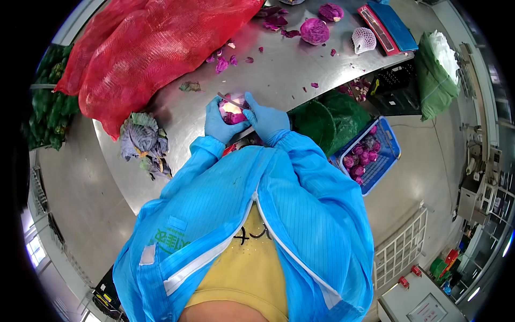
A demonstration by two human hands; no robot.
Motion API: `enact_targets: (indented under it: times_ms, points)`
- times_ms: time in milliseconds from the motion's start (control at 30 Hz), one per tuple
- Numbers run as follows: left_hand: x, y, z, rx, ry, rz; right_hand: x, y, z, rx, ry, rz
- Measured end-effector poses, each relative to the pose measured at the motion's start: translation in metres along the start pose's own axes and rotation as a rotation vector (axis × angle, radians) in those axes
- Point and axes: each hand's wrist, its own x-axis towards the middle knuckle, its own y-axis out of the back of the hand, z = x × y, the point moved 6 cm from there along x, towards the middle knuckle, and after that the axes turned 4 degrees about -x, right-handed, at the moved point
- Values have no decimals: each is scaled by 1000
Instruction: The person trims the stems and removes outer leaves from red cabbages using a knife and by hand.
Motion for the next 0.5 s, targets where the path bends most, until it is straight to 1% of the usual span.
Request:
enact_targets:
  times_ms: [100,233,300,433,500]
  points:
    - [1,0,2,42,-30,-8,0,1,-1,-27,34,7]
    - [2,-5,6,61,-66,-26,-2,4,-1,-63,-16,9]
    - [3,-9,11,104,-137,9,-2,6,0,-71,-37,27]
    - [3,-20,15,143,-160,11,-4,4,12,-52,-118,71]
    - [3,-22,23,245,-232,49,-4,2,18,-43,-145,90]
